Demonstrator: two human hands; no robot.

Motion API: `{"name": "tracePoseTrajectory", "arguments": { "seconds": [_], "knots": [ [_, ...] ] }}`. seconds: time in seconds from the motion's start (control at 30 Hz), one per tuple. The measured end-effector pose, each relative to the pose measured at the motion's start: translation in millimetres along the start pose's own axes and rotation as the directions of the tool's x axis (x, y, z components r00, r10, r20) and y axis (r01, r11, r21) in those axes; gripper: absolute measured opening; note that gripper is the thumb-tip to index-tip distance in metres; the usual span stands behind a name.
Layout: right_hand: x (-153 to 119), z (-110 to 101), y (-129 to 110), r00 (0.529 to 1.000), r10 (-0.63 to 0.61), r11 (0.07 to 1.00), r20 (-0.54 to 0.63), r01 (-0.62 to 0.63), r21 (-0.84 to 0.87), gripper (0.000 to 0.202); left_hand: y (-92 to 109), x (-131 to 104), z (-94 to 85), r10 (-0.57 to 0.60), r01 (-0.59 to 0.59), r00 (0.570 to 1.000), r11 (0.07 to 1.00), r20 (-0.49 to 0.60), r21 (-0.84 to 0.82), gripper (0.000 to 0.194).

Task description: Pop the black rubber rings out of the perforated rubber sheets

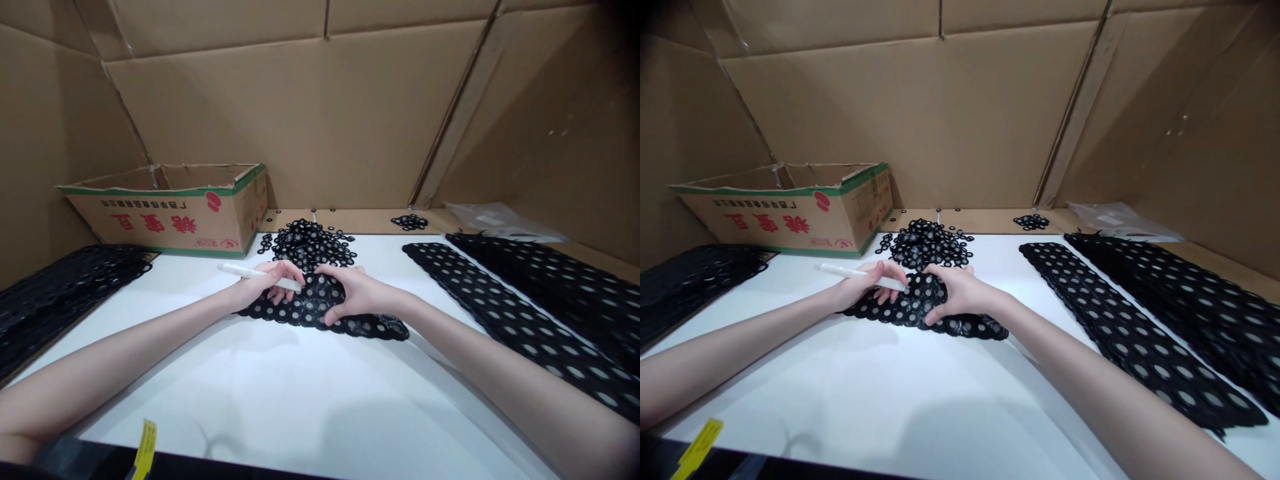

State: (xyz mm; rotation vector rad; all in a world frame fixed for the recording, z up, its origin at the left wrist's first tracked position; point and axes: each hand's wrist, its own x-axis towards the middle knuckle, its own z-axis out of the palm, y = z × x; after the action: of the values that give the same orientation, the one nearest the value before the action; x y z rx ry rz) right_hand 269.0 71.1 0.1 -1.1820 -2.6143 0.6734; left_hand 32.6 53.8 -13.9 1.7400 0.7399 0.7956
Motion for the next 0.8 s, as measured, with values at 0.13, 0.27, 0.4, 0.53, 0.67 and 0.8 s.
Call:
{"name": "tracePoseTrajectory", "arguments": {
  "seconds": [0.13, 0.27, 0.4, 0.53, 0.67, 0.8],
  "knots": [
    [9.5, 5.7, 2.4, 0.998, -0.046, 0.999, -0.035, 0.046, -0.012, 0.037, -0.1, 6.9, -4.5, 0.007, -0.001, 0.998, 0.996, -0.064, 0.092, 0.06],
    [21.3, 10.4, 3.9, 0.991, -0.105, 0.992, -0.088, 0.098, -0.078, 0.029, -2.7, 7.3, -8.7, -0.011, 0.03, 0.995, 0.981, -0.097, 0.193, 0.054],
    [28.8, 16.3, 6.6, 0.981, -0.084, 0.995, -0.175, 0.073, -0.067, 0.02, -6.6, 10.1, -10.5, 0.008, 0.025, 0.993, 0.961, -0.117, 0.276, 0.05],
    [31.7, 27.1, 7.8, 0.952, -0.036, 0.997, -0.303, 0.016, -0.07, 0.01, -7.4, 14.6, -7.7, 0.06, -0.017, 0.991, 0.942, -0.119, 0.335, 0.047],
    [31.3, 34.7, 8.0, 0.922, -0.046, 0.997, -0.385, 0.019, -0.074, 0.006, -6.1, 15.4, -5.1, 0.054, -0.014, 0.995, 0.916, -0.087, 0.401, 0.049],
    [30.0, 35.8, 8.0, 0.911, -0.053, 0.998, -0.408, 0.03, -0.063, 0.007, -4.2, 14.2, -5.2, 0.058, -0.018, 0.995, 0.911, -0.084, 0.412, 0.05]
  ]
}}
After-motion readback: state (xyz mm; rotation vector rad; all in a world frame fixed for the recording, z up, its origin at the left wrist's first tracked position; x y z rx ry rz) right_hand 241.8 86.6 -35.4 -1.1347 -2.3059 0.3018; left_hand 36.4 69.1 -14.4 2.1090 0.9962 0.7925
